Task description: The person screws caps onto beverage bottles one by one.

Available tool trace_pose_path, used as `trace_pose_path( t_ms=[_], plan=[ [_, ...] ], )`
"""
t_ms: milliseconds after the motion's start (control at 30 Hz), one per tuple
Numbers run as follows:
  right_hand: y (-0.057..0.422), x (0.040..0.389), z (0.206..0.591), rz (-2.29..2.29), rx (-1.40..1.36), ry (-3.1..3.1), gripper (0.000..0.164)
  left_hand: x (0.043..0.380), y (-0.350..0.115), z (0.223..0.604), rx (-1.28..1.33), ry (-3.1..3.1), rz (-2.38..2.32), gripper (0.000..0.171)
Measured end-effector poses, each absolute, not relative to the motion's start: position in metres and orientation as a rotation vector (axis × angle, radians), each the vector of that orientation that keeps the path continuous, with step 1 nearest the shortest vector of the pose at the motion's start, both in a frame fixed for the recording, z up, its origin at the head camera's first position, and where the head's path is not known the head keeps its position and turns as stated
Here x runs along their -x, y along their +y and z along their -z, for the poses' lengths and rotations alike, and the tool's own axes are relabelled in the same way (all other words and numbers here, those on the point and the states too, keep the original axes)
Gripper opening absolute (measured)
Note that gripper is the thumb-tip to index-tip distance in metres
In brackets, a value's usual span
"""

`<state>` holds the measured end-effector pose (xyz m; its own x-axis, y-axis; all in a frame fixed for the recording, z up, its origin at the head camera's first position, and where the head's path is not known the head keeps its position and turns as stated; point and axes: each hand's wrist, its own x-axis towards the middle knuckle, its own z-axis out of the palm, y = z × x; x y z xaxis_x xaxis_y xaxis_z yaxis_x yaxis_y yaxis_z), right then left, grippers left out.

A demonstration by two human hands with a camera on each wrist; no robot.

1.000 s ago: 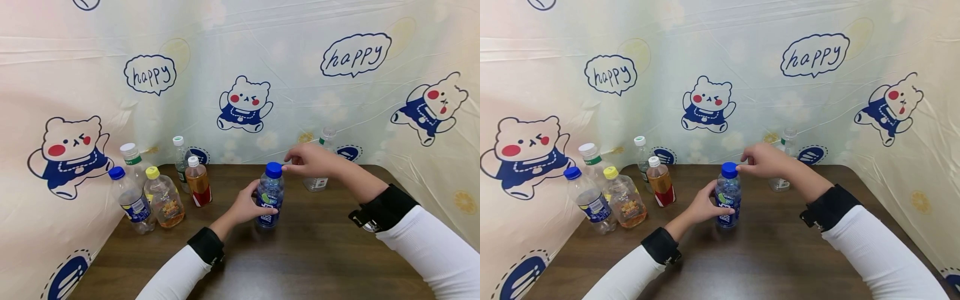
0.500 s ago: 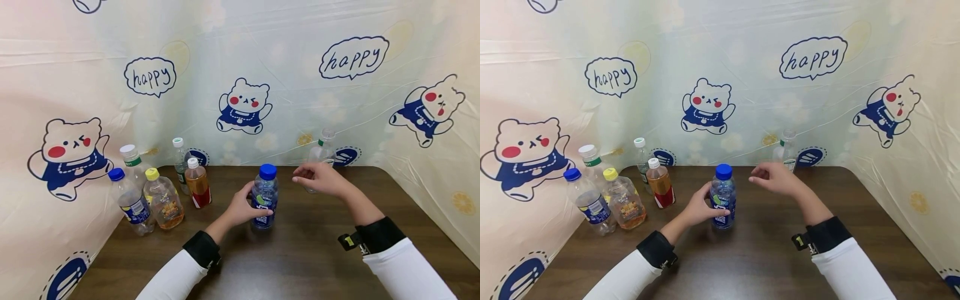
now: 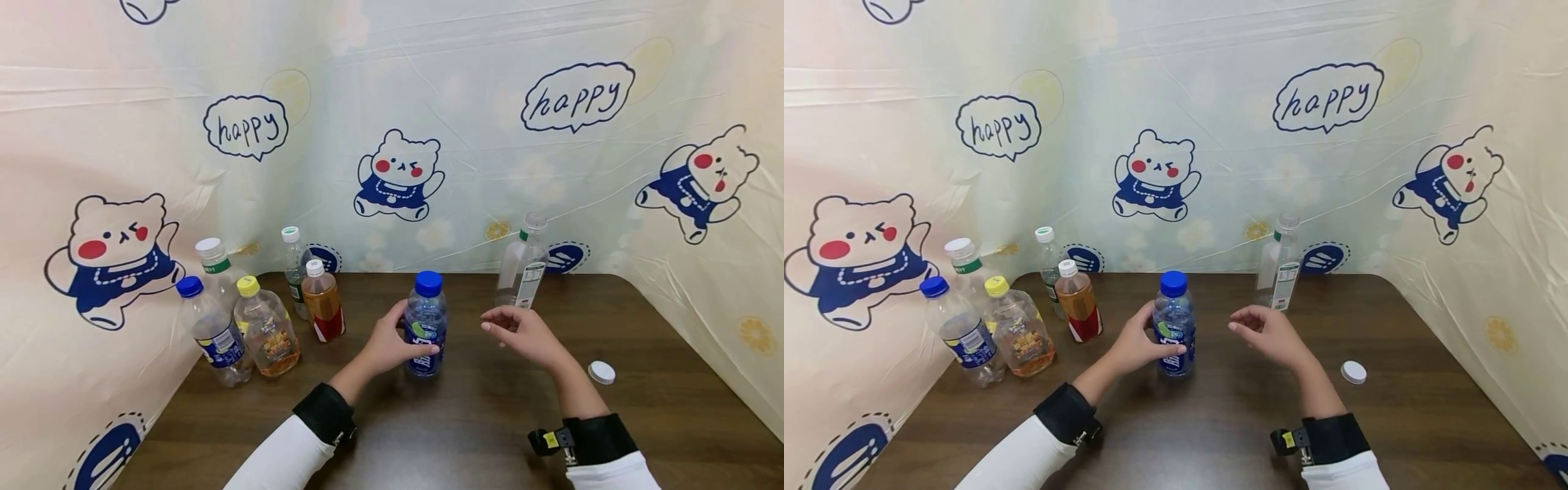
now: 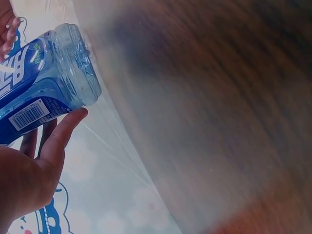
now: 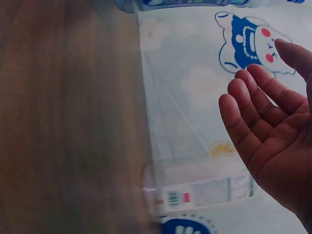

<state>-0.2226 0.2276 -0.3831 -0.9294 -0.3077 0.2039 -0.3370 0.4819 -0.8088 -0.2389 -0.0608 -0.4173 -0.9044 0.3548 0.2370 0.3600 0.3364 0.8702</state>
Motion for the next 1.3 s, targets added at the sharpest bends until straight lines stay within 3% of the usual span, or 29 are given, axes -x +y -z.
trace_pose_path(
  t_ms=[500, 833, 1300],
  plan=[
    [0.234, 0.217, 0.416, -1.695, -0.371, -2.638, 0.038, 0.239, -0.07, 0.423, 0.573, -2.548, 1.658, 0.084],
    [0.236, 0.218, 0.426, -1.728, -0.39, -2.626, 0.041, 0.257, -0.09, 0.425, 0.239, -2.506, 1.609, 0.092],
    [0.239, 0.217, 0.431, -1.778, -0.45, -2.592, 0.035, 0.283, -0.102, 0.42, 0.066, -2.455, 1.557, 0.091]
  ],
)
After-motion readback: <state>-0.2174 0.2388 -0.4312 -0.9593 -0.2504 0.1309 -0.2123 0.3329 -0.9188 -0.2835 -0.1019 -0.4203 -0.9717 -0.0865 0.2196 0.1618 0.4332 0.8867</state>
